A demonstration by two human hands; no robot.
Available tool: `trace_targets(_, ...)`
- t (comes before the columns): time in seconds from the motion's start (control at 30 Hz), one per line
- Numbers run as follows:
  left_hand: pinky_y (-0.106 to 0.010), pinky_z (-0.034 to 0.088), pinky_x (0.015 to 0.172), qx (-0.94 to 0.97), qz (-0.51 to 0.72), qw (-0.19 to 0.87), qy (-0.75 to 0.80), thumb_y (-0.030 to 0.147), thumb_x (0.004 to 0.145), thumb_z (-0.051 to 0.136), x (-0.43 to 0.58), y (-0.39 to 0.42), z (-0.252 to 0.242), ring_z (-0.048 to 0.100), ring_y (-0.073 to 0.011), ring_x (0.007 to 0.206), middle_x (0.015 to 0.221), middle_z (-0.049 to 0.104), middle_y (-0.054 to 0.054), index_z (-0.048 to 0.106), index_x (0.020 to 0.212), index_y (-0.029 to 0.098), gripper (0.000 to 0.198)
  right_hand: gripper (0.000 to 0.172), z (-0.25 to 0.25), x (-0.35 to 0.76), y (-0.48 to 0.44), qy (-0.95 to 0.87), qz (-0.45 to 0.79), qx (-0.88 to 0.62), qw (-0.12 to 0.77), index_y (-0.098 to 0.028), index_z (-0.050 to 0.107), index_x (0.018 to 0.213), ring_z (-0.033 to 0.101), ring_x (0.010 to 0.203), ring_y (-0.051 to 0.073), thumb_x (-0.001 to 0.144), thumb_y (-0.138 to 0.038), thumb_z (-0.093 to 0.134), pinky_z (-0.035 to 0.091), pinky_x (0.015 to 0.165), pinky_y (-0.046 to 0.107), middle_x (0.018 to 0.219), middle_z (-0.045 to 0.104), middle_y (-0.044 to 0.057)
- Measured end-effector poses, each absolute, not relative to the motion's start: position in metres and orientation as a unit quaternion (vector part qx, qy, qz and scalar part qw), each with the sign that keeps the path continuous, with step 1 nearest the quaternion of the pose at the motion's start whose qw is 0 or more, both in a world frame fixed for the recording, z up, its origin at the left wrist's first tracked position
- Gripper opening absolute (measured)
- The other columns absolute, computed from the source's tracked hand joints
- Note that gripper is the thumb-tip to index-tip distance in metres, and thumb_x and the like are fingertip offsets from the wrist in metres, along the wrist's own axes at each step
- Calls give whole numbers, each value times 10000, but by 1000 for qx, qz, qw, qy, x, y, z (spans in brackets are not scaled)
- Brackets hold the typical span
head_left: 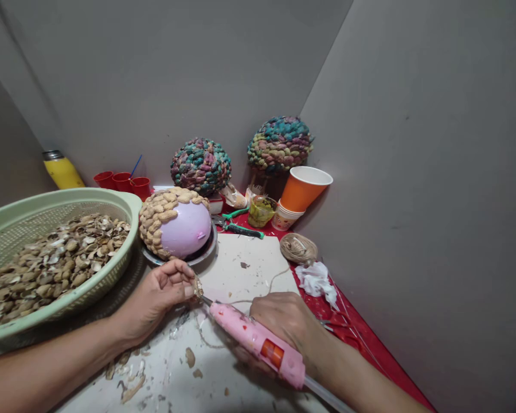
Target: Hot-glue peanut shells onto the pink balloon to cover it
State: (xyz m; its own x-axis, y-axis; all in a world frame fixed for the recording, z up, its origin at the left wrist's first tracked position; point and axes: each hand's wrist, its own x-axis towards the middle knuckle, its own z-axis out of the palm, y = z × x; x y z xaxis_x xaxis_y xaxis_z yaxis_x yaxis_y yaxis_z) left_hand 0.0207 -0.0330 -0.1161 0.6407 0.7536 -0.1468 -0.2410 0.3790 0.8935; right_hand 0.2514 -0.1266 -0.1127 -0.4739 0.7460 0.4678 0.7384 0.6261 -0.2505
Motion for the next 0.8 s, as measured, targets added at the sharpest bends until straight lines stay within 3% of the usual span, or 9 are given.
trace_targets(0.8, -255, 451, 724, 436, 324, 795, 271, 166, 758, 756, 21, -33, -113, 576, -119, 725, 793, 629, 5, 586, 892, 178, 217, 447, -116, 253, -125, -857, -13, -443, 264, -202, 468, 607, 400, 453, 100, 952, -486, 445, 240, 494, 289, 538, 505, -32)
